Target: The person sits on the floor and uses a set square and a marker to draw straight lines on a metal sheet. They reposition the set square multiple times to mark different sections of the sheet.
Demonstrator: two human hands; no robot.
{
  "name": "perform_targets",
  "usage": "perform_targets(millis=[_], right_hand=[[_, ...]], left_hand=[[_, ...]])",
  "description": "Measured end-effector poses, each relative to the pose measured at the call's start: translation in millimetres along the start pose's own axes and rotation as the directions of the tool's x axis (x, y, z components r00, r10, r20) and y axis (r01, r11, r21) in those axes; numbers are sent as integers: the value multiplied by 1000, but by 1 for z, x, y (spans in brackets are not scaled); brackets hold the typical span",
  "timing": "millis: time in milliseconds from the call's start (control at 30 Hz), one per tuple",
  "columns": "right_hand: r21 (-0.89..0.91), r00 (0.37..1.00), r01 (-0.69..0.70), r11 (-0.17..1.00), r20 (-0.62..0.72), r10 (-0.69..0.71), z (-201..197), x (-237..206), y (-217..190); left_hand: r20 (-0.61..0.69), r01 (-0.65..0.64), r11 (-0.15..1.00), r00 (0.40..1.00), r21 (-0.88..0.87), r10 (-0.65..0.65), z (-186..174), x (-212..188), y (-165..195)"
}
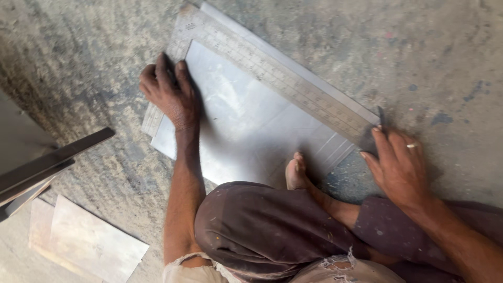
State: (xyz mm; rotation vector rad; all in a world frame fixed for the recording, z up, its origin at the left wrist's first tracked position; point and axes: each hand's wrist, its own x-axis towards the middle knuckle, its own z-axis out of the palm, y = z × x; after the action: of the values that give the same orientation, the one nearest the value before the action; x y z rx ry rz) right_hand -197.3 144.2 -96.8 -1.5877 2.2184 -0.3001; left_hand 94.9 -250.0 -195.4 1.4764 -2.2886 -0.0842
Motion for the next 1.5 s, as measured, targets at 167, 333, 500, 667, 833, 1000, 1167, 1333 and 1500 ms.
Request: perform_targets(millis=[167,333,500,667,833,1000,1167,1333,1500], right_hand=[[-17,998,33,999,-44,-34,6,-5,-1],[-59,1000,4,998,-20,-5,10,-9,-2],[-87,1000,-5,996,-24,3,14,-8,-2],[-53,998,-67,996,0,68,11,-9,-10],[-34,989,-151,988,1,151,8,-6,-21],[-53,983,-181,982,-8,181,11,-3,-29],[17,986,-168,986,-9,168,13,-4,-30],[-17,985,-174,985,-7,174,16,-7,-27],[-13,984,-176,984,15,176,20,-10,-22]], left_hand=[[4,12,1000,1000,-18,-12,-1,-1,0],[2,61,997,998,-50,-61,2,-1,-3],[17,59,996,998,-61,-58,-2,-2,-1],[19,41,999,999,-29,-40,-8,1,4],[-16,28,999,999,-24,-29,-11,2,7],[-29,64,995,997,-73,-66,-10,1,5],[-32,28,997,999,-78,-30,-10,-1,0],[-69,0,999,998,-45,-3,-7,0,1],[-61,-7,999,998,-48,4,-6,-1,0]])
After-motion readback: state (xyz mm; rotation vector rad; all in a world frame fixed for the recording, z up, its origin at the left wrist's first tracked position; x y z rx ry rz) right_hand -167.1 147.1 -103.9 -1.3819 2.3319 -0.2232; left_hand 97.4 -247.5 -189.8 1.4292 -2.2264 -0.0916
